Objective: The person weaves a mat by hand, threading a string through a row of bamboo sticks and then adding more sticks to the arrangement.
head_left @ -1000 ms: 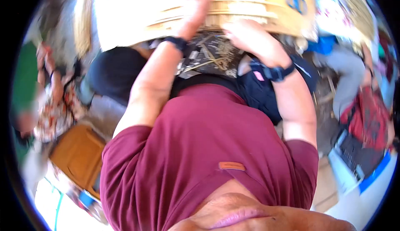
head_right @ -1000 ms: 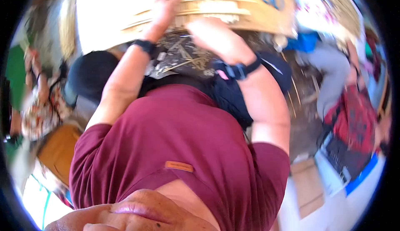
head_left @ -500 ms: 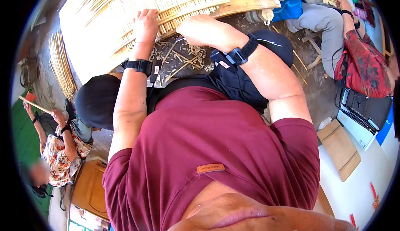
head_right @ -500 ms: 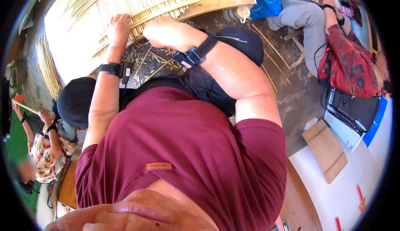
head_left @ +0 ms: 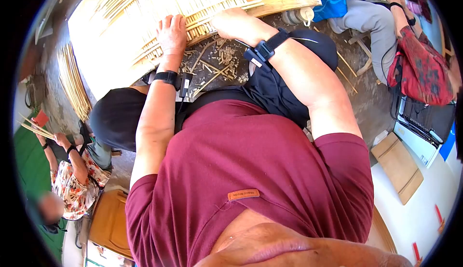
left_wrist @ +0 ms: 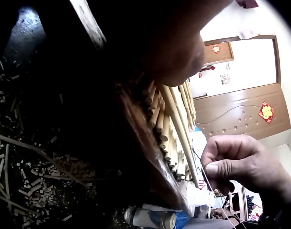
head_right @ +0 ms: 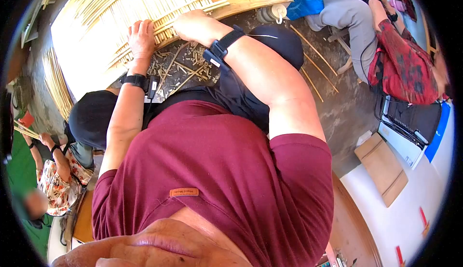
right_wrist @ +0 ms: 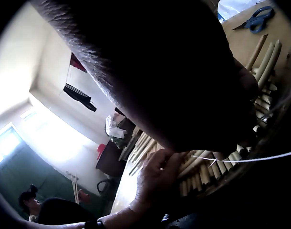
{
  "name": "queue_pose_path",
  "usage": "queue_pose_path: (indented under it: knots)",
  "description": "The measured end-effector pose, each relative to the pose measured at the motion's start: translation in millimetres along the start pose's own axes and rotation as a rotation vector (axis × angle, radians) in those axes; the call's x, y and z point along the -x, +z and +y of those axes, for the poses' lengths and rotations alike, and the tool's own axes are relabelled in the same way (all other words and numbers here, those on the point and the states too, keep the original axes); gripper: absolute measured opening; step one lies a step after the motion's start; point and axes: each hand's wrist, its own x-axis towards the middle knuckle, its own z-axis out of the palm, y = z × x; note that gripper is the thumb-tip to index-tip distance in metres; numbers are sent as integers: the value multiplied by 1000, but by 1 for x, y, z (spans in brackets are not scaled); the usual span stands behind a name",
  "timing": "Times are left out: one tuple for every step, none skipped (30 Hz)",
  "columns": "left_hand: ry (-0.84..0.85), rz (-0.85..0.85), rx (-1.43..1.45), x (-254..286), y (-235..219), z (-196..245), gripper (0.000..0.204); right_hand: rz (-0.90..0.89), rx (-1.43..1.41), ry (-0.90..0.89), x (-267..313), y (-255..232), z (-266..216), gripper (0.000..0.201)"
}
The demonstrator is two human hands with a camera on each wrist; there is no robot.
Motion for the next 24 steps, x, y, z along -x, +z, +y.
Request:
queue_pose_path:
  knots:
    - [-14, 1, -10, 0, 0, 1, 18, 5, 5, 46, -8, 8, 2, 23]
    - [-29, 2, -20, -1, -1, 2, 17, 10, 11, 92, -14, 15, 5, 24]
    - [-27, 4, -14, -1, -3, 4, 17, 10, 15, 98, -16, 19, 7, 24]
    - [-28, 3, -3, -2, -5, 4, 17, 25, -1, 112, -20, 21, 9, 24]
    - [-29, 2, 8, -2, -7, 4, 16, 39, -16, 126, -23, 25, 11, 24]
    - [-25, 8, 13, -3, -8, 5, 16, 43, -10, 131, -24, 26, 13, 24]
    - [-35, -2, 25, -4, -9, 5, 16, 84, -14, 136, -25, 27, 14, 25]
    - [-44, -11, 36, -4, -10, 6, 15, 125, -18, 142, -25, 28, 16, 25]
    - [-42, -8, 47, -4, -12, 7, 13, 128, -11, 149, -24, 26, 16, 25]
    - [-40, -4, 53, -5, -14, 8, 13, 143, -4, 144, -23, 25, 14, 26]
    - [-44, -15, 35, -6, -15, 9, 11, 158, 4, 138, -22, 23, 13, 26]
    - [-50, -29, 17, -6, -15, 10, 10, 156, 9, 141, -21, 22, 12, 26]
    - [-59, -24, 22, -6, -16, 10, 10, 154, 1, 133, -22, 21, 10, 25]
    - [-53, -29, 13, -7, -16, 10, 8, 153, -6, 125, -23, 20, 7, 24]
    - [-47, -34, 4, -6, -14, 10, 7, 187, -68, 157, -20, 18, -2, 24]
    - [-50, -33, 5, -6, -14, 9, 7, 226, -136, 191, -15, 16, -13, 24]
    - [-46, -57, 16, -7, -13, 9, 8, 401, -102, 177, -17, 26, -15, 22]
    - [-46, -82, 29, -7, -13, 9, 10, 595, -138, 94, -18, 34, -17, 16]
    - [-36, -52, 37, -7, -13, 9, 10, 708, -104, 61, -19, 40, -19, 16]
    - [-43, -51, 40, -6, -12, 9, 10, 822, -70, 27, -20, 47, -20, 17]
    - [-39, -46, 32, -7, -16, 11, 8, 815, -68, 24, -21, 54, -19, 17]
    - [-32, -42, 24, -8, -18, 12, 6, 864, -12, 47, -23, 62, -17, 19]
    - [-39, -44, 27, -7, -18, 12, 6, 912, 45, 71, -24, 69, -15, 21]
    - [-29, -32, 35, -7, -16, 11, 6, 907, 44, 69, -25, 73, -11, 21]
